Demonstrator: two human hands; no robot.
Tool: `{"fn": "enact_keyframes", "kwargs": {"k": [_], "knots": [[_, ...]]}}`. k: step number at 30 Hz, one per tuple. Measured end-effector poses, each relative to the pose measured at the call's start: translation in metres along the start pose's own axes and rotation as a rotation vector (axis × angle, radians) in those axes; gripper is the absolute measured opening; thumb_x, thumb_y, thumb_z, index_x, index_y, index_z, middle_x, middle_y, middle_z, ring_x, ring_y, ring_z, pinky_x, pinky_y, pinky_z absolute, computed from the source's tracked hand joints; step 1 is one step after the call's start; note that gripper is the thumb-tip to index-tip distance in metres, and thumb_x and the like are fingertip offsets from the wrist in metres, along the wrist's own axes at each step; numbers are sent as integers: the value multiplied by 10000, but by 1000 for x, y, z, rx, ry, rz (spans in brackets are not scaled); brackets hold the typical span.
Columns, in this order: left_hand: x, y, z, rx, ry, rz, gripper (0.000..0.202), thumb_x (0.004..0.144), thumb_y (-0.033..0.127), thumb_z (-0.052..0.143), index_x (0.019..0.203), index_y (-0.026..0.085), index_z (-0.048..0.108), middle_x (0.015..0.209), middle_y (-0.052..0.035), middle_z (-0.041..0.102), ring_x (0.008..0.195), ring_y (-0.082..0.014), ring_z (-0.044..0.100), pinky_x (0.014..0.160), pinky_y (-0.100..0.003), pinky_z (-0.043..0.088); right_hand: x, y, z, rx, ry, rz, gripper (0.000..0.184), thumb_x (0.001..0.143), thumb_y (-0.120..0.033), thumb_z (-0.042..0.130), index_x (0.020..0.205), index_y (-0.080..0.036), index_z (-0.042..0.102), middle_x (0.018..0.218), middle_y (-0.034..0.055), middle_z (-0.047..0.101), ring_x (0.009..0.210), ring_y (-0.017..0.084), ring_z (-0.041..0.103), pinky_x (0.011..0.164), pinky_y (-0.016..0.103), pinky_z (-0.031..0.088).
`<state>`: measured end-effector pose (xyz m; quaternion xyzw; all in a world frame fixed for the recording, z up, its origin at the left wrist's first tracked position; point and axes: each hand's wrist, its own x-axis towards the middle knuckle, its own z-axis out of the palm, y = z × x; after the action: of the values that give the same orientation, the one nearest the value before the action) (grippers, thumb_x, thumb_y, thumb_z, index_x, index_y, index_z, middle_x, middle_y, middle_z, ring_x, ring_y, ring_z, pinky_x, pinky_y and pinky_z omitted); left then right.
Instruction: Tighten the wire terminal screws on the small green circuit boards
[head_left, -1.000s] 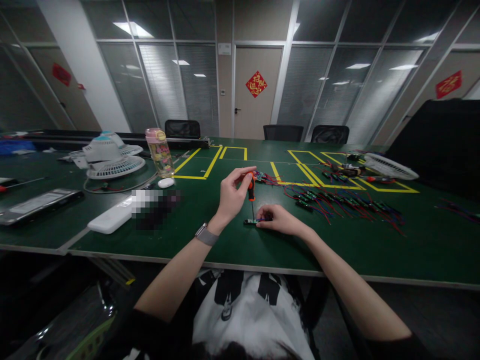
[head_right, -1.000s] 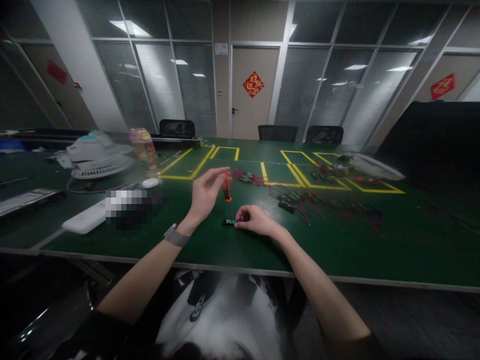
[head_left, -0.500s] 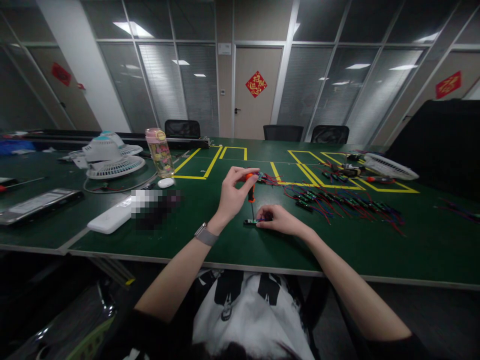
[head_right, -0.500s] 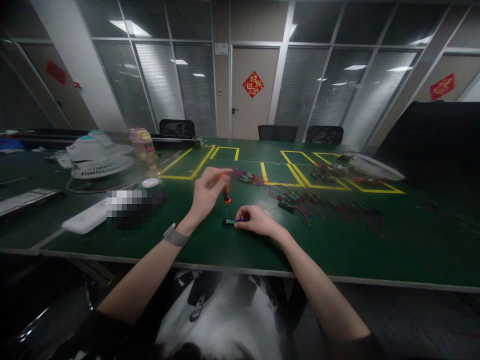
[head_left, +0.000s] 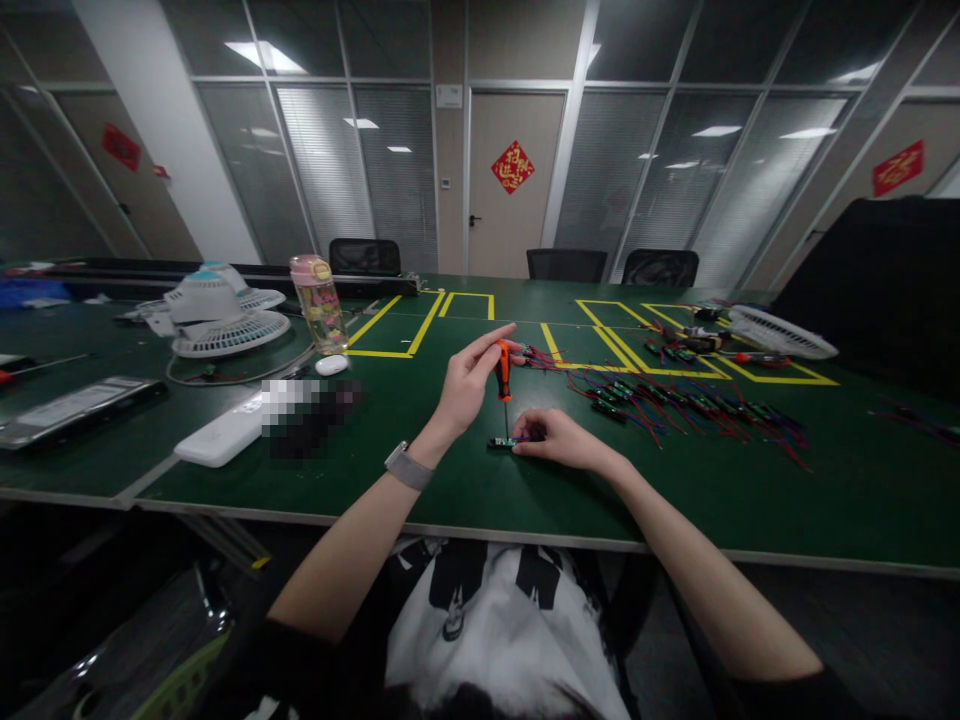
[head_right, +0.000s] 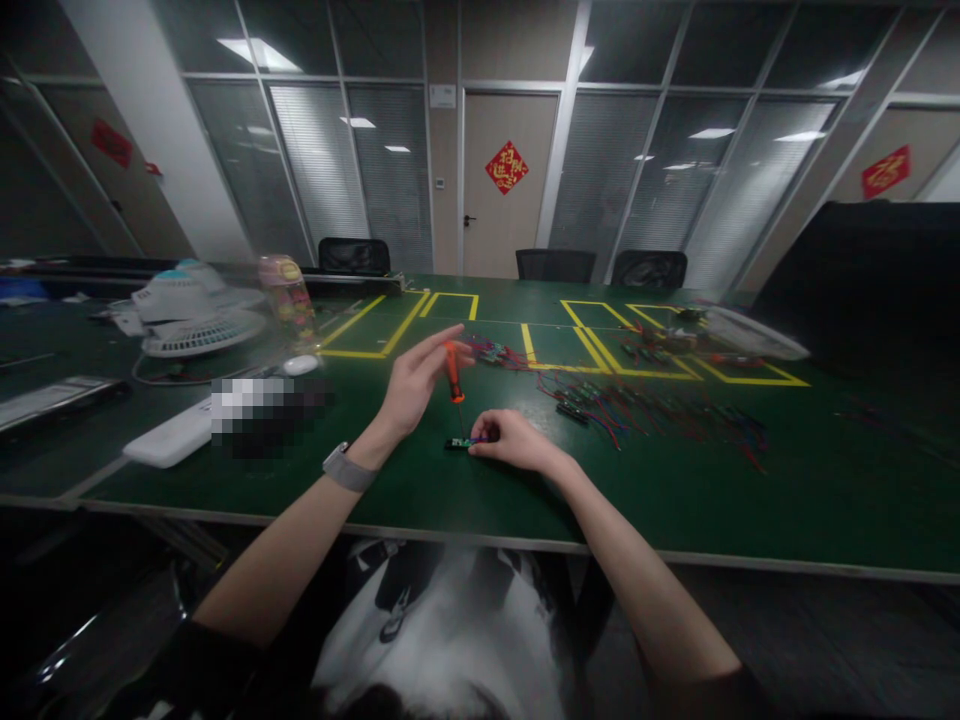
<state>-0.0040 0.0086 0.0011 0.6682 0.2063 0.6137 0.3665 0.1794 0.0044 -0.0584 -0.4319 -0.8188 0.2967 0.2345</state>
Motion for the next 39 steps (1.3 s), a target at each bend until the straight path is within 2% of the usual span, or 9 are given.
{"fn": "enact_keyframes", "kwargs": {"k": [3,6,11,15,19,24,29,33,39], "knots": [[0,0,0,75,57,-3,274,861,292,618,1112,209,688,957,-52,686,821,-136,639,768,-262,501,0,1,0,4,-3,-5,161,738,-274,711,818,-144,659,704,0,600,649,125,529,604,238,409],[1,0,0,173,107,33,219,848,277,632,1040,224,722,1034,-53,662,909,-137,620,798,-245,487,0,1,1,15,-6,0,163,738,-273,707,815,-141,651,697,-1,592,644,126,525,600,239,406],[1,-4,-1,29,20,-22,321,912,268,529,1212,229,638,1044,-52,689,921,-139,635,857,-286,490,0,0,1,29,-6,2,165,736,-272,701,819,-140,648,701,0,590,650,128,525,606,242,405],[1,-3,0,144,92,0,289,811,295,682,1092,231,702,1005,-46,671,869,-136,620,803,-262,493,0,-1,0,28,-9,1,159,732,-269,707,811,-142,654,691,-4,592,641,125,525,603,240,406],[1,-2,0,90,53,7,272,893,300,571,1137,250,682,1131,-58,656,975,-148,617,852,-280,484,0,-2,0,20,-12,3,160,733,-272,706,808,-141,653,687,-4,592,639,122,522,596,236,403],[0,0,1,77,41,-29,280,837,305,650,1102,226,694,956,-38,693,798,-125,625,762,-260,499,-1,-1,0,20,-7,3,157,735,-271,705,812,-145,653,691,-5,594,639,122,527,598,236,405],[2,-5,-1,23,17,-28,298,892,274,562,1171,256,668,1147,-60,671,979,-155,639,883,-297,492,0,-1,0,24,-3,-1,155,733,-266,713,810,-146,652,694,-6,593,643,123,529,600,236,405],[2,-8,-1,-118,-39,-73,349,911,243,517,1247,222,613,1119,-83,697,967,-173,678,920,-353,500,0,-2,0,11,-7,11,150,734,-257,711,815,-143,655,694,-6,591,642,120,524,599,235,401],[1,-2,1,-66,-20,-70,337,846,249,628,1178,200,650,1092,-76,716,964,-174,682,921,-337,515,-1,-2,0,18,-5,3,143,735,-253,708,809,-142,657,684,-10,587,632,118,514,590,234,396]]}}
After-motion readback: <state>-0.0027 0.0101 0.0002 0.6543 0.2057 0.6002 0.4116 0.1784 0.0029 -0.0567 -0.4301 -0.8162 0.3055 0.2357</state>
